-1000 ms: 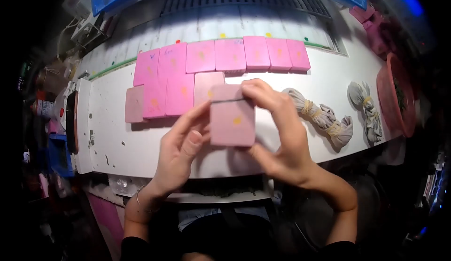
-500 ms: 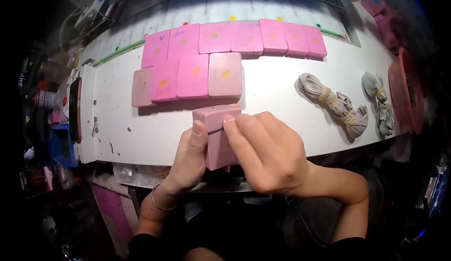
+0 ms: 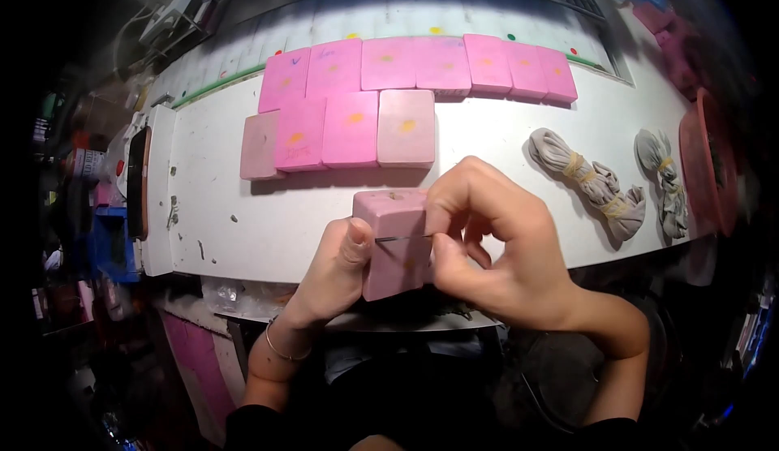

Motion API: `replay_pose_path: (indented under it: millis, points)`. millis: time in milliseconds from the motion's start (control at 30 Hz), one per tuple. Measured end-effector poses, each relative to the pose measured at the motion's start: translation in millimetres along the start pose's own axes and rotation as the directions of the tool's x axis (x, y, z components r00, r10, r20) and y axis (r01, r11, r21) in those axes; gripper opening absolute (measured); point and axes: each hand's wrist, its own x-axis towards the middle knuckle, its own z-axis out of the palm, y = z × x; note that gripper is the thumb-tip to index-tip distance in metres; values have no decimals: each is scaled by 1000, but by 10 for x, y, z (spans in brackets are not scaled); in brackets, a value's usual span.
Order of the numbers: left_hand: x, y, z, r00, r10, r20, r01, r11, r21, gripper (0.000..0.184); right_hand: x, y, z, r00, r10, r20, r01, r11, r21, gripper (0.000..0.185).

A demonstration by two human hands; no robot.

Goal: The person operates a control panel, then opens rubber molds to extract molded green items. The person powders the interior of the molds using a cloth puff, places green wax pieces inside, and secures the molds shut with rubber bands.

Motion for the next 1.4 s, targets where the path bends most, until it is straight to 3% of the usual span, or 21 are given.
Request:
replay_pose_path:
  millis: [33, 67, 100, 133, 267, 467, 567, 633, 700, 733, 767, 800, 900, 933, 967, 1033, 1100, 1200, 1300, 1367, 1400]
  points:
    - [-7, 0, -27, 1000, 2, -2, -2, 1000, 3, 62, -3, -28, -13, 1000, -4, 1, 4, 1000, 1, 10]
    - [-11, -4, -47, 999, -16, 48, 17, 999, -31, 62, -15, -92, -33, 985, 168, 33, -171, 947, 272, 8]
    - [-10, -9, -58, 994, -32, 100, 39, 997, -64, 63, -24, -142, -58, 941, 320, 109, -329, 794, 512, 6]
    - [-5, -15, -60, 994, -32, 103, 39, 997, -62, 63, -15, -142, -131, 909, 365, 204, -416, 740, 529, 3]
    - [3, -83, -86, 989, -79, 124, 75, 996, 39, 60, 12, -45, -135, 916, 358, 181, -401, 808, 432, 5]
    - [5, -94, -114, 981, -136, 138, 128, 990, 64, 56, 22, 26, -127, 888, 406, 215, -459, 758, 464, 5]
    - [-13, 5, -84, 972, -178, 152, 164, 981, 101, 55, 50, 21, -119, 901, 400, 170, -434, 806, 402, 5]
    - [-26, 57, -94, 964, -211, 162, 194, 974, 115, 54, 78, 34, -165, 914, 405, 22, -382, 842, 382, 5]
    - [-36, 73, -123, 939, -277, 205, 247, 956, 161, 54, 55, 127, -185, 915, 402, -11, -370, 853, 367, 5]
    - [-31, 47, -113, 939, -275, 206, 245, 956, 161, 54, 43, 215, -184, 941, 325, -97, -317, 944, 94, 5]
    - [-25, -3, -95, 970, -197, 142, 186, 979, 82, 55, 33, 309, -175, 961, 226, -157, -254, 948, -191, 6]
    - [-16, -35, -88, 990, -122, 73, 121, 993, 8, 57, 39, 414, -160, 974, 113, -197, -170, 938, -301, 9]
    - [21, -32, -124, 985, -148, 91, 161, 975, -152, 62, 6, 534, -162, 960, 10, -281, -127, 906, -403, 13]
    - [25, -40, -143, 985, -150, 90, 162, 975, -151, 64, -18, 525, -173, 954, -70, -292, -88, 866, -492, 23]
    - [27, -32, -138, 985, -148, 84, 159, 975, -153, 64, -41, 475, -164, 955, -71, -287, -83, 866, -492, 23]
    - [32, -16, -103, 989, -117, 87, 132, 974, -185, 63, -83, 299, -153, 966, -197, -169, 84, 853, -515, 36]
    - [38, -60, -50, 998, -63, 18, 64, 987, -147, 64, -22, 77, -43, 943, -322, 84, 322, 818, -477, 64]
    - [73, -108, 44, 997, 37, -64, -43, 994, -96, 64, -29, 108, 203, 940, -316, 127, 340, 845, -413, 67]
    - [68, -138, 85, 988, 122, -89, -129, 988, -80, 63, -2, 181, 272, 901, -422, 97, 415, 777, -474, 64]
    - [30, -78, 147, 987, 107, -118, -132, 965, -226, 62, -24, 173, 329, 877, -480, 19, 428, 762, -485, 59]
    - [25, -36, 164, 984, 130, -121, -152, 969, -197, 61, -27, 178, 353, 875, -484, 29, 436, 759, -483, 59]
